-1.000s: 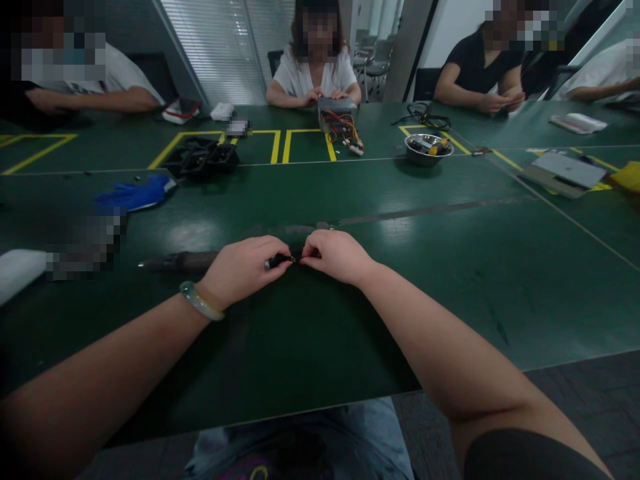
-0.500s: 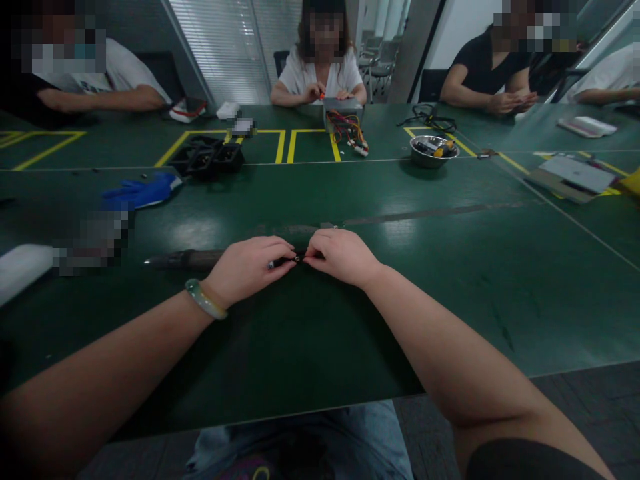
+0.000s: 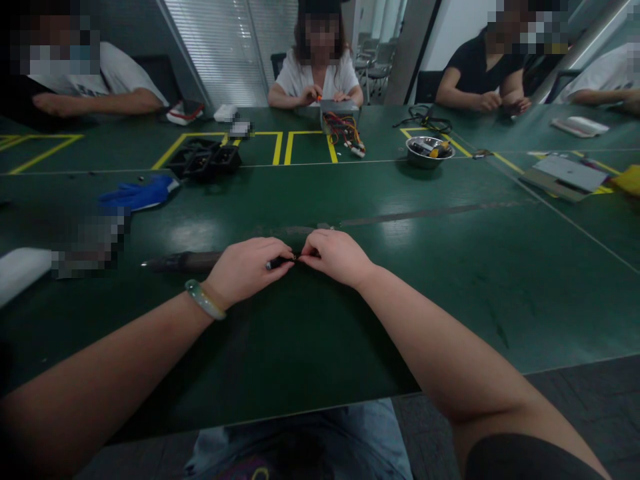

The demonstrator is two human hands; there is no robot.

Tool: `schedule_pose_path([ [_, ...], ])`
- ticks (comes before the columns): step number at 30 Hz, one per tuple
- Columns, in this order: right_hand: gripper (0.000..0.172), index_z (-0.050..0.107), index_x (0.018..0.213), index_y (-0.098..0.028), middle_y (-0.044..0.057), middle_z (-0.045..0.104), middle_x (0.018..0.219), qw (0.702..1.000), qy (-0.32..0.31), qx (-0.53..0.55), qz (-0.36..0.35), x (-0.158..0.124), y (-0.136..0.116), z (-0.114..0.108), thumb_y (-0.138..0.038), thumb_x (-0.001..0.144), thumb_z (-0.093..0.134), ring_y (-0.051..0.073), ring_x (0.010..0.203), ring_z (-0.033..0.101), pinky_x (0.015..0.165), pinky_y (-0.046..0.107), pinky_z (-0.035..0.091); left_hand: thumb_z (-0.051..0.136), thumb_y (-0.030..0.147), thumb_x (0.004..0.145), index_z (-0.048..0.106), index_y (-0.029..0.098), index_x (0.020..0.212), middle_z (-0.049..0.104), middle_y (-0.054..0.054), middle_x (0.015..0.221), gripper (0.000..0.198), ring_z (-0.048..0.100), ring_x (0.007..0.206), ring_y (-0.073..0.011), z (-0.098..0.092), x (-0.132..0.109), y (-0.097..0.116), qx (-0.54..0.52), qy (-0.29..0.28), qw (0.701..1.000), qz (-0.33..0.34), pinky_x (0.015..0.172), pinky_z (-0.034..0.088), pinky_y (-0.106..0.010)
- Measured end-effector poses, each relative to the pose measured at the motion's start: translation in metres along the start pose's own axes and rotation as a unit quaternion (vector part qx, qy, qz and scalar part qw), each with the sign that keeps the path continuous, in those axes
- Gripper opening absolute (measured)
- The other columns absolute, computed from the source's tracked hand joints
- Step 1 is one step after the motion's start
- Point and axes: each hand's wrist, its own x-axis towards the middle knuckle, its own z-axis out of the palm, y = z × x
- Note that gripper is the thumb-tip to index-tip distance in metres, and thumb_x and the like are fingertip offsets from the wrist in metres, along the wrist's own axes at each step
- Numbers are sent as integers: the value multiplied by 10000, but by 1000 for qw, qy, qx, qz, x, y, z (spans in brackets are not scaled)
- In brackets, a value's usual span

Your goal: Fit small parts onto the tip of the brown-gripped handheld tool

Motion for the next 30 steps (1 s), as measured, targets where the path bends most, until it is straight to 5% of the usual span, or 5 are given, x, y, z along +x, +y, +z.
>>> schedule_pose_path([
  [21, 110, 628, 820, -178, 16, 620, 837, 999, -24, -27, -7, 0, -11, -4, -285, 841, 640, 138, 780, 556, 708, 266, 378, 615, 401, 851, 574, 217, 1045, 646, -34, 993, 271, 604, 930, -202, 0, 1, 0, -18, -7, 999, -46, 777, 478, -333],
  [30, 84, 632, 840, -193, 8, 629, 855, 997, -45, -59, -2, 1, -9, -4, -273, 833, 656, 139, 761, 554, 684, 268, 374, 543, 269, 856, 580, 202, 997, 640, -48, 968, 161, 598, 919, -211, -1, 1, 1, -28, -12, 999, -25, 820, 482, -370],
])
